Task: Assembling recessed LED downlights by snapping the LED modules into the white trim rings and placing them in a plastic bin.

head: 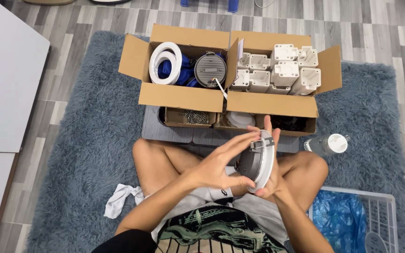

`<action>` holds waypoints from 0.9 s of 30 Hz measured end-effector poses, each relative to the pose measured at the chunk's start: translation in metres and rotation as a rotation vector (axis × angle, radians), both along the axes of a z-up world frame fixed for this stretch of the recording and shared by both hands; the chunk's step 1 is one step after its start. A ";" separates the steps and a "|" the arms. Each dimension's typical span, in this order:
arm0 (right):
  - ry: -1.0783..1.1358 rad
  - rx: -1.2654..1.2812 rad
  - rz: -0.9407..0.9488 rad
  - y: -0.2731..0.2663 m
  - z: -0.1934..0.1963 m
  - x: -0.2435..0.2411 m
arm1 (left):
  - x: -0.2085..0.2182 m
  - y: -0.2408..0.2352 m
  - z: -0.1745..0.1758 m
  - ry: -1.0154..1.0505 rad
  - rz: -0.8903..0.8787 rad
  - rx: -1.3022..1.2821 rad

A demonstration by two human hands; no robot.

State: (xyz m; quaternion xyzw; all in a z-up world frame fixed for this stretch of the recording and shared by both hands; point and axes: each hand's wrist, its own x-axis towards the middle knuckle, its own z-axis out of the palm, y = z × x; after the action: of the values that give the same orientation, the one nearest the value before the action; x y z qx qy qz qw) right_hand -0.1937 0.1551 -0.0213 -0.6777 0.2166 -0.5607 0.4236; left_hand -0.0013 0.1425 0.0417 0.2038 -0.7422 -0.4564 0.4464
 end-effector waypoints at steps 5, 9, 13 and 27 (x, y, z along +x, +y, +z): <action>-0.080 0.028 -0.103 0.022 0.008 0.031 | -0.030 0.018 -0.024 0.079 0.224 -0.159; -0.286 0.152 -0.123 0.030 -0.007 0.035 | -0.039 0.025 -0.046 0.098 0.348 -0.239; -0.274 0.233 -0.172 0.039 0.013 0.047 | -0.041 0.029 -0.047 0.119 0.376 -0.255; -0.491 0.647 0.006 0.046 -0.174 0.014 | -0.034 0.046 -0.070 0.057 0.402 -0.162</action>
State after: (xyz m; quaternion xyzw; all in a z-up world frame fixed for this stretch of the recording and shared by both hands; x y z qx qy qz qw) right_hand -0.1799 0.2012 -0.1950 -0.3561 0.2722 -0.6075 0.6558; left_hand -0.0355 0.1888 -0.0281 0.2984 -0.7078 -0.3027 0.5643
